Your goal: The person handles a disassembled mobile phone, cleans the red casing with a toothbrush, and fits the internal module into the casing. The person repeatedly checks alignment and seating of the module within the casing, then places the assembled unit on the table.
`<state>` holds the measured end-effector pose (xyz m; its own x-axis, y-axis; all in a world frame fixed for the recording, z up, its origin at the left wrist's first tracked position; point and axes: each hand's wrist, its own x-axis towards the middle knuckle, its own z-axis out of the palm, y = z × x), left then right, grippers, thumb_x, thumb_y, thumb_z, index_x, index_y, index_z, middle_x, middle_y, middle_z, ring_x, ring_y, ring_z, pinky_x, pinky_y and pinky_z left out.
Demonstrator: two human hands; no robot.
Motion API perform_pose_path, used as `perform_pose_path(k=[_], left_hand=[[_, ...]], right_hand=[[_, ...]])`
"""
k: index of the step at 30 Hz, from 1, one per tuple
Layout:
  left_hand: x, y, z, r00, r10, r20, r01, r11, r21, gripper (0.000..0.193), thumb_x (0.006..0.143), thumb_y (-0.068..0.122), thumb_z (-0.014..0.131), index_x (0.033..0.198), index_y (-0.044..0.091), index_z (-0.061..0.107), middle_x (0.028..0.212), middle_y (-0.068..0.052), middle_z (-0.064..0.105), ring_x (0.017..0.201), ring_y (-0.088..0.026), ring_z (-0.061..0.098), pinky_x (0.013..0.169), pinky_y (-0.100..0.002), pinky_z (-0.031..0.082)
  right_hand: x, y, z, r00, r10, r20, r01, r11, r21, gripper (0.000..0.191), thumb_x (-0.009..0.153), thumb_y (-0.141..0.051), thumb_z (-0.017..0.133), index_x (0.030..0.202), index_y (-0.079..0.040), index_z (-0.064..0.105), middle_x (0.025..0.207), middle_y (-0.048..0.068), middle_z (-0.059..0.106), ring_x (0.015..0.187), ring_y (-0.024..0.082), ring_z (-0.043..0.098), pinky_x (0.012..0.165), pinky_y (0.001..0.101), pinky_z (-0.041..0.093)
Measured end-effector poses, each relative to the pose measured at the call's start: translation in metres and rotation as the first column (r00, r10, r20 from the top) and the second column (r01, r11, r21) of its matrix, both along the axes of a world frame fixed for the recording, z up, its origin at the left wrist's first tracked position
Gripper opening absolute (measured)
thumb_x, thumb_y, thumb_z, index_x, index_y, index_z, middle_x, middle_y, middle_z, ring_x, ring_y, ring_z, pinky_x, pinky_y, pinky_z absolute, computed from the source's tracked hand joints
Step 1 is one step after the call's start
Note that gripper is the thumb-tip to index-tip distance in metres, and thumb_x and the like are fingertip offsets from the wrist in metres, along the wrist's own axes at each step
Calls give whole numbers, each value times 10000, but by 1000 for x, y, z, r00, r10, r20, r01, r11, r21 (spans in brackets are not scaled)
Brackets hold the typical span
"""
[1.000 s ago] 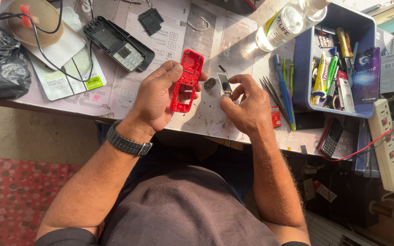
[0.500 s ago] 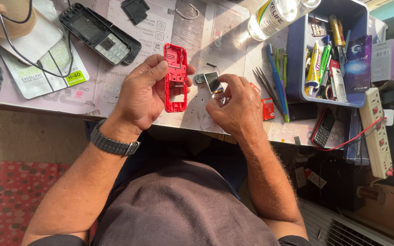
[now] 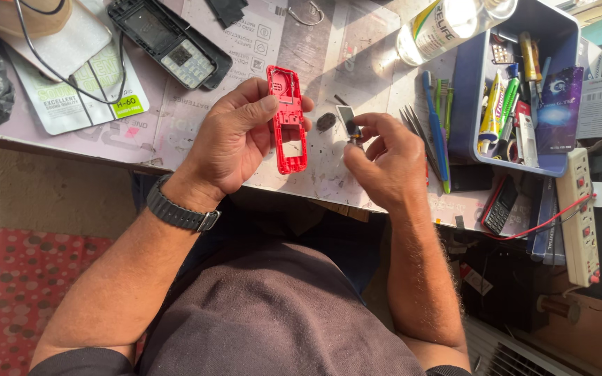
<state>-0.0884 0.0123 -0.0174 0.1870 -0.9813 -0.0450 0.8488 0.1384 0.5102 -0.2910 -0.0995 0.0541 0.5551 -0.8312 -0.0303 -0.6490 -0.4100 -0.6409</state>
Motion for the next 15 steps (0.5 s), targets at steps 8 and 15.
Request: perform_pose_path(k=[8, 15], left_hand=[[1, 1, 4, 999, -23, 48, 24, 1000, -8, 249, 1034, 149, 633, 1222, -8, 587, 1256, -240, 670, 1138, -313, 709, 1044, -462, 598], [0, 2, 4, 990, -29, 140, 35, 999, -35, 337, 1012, 165, 656, 1292, 9, 553, 1281, -229, 676, 1174, -314, 711, 1053, -458, 616]], right_hand=[[-1, 1, 5, 971, -59, 231, 2, 972, 237, 407, 793, -63, 714, 1183, 49, 687, 955, 70, 685, 708, 57, 597, 578, 219, 505], [4, -8, 5, 864, -74, 498, -185, 874, 450, 437, 834, -15, 679, 1256, 88, 632, 1016, 110, 692, 852, 112, 632, 712, 234, 507]])
